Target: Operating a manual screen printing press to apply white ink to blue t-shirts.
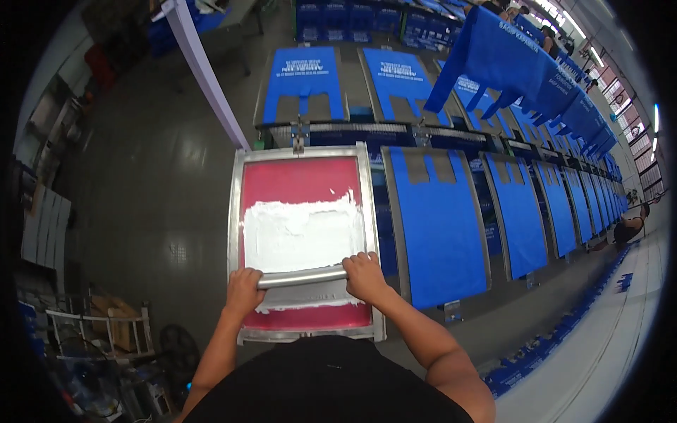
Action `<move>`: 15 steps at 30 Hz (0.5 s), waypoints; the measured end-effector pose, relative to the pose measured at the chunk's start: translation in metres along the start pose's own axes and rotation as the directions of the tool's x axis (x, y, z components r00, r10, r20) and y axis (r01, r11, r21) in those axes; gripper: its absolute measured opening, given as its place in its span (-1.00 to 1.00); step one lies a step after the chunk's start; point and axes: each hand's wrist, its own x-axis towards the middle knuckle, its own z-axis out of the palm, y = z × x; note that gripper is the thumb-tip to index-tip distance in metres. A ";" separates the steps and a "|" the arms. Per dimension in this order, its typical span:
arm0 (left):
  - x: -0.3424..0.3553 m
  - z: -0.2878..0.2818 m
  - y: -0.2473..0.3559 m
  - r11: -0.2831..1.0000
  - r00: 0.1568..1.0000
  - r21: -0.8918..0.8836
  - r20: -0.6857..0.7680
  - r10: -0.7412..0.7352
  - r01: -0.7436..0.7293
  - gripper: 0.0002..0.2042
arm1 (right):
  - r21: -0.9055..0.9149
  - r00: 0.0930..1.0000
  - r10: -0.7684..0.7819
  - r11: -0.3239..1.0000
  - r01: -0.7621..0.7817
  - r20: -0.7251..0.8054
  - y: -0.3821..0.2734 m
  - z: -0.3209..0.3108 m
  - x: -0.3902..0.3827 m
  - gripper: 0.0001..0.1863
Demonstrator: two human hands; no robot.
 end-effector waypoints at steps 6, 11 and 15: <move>-0.008 -0.024 0.017 0.998 0.994 0.004 -0.088 0.065 -0.065 -0.73 | -0.035 0.997 0.013 0.999 -0.015 -0.074 -0.019 -0.028 -0.016 -0.70; -0.028 -0.029 0.006 0.989 0.986 0.002 -0.082 0.145 -0.145 -0.74 | -0.088 0.996 0.046 0.995 -0.053 -0.071 -0.040 -0.021 -0.035 -0.72; -0.072 -0.029 -0.003 0.987 0.987 0.004 -0.005 0.159 -0.159 -0.75 | -0.108 0.995 0.049 0.992 -0.058 -0.086 -0.082 -0.006 -0.072 -0.74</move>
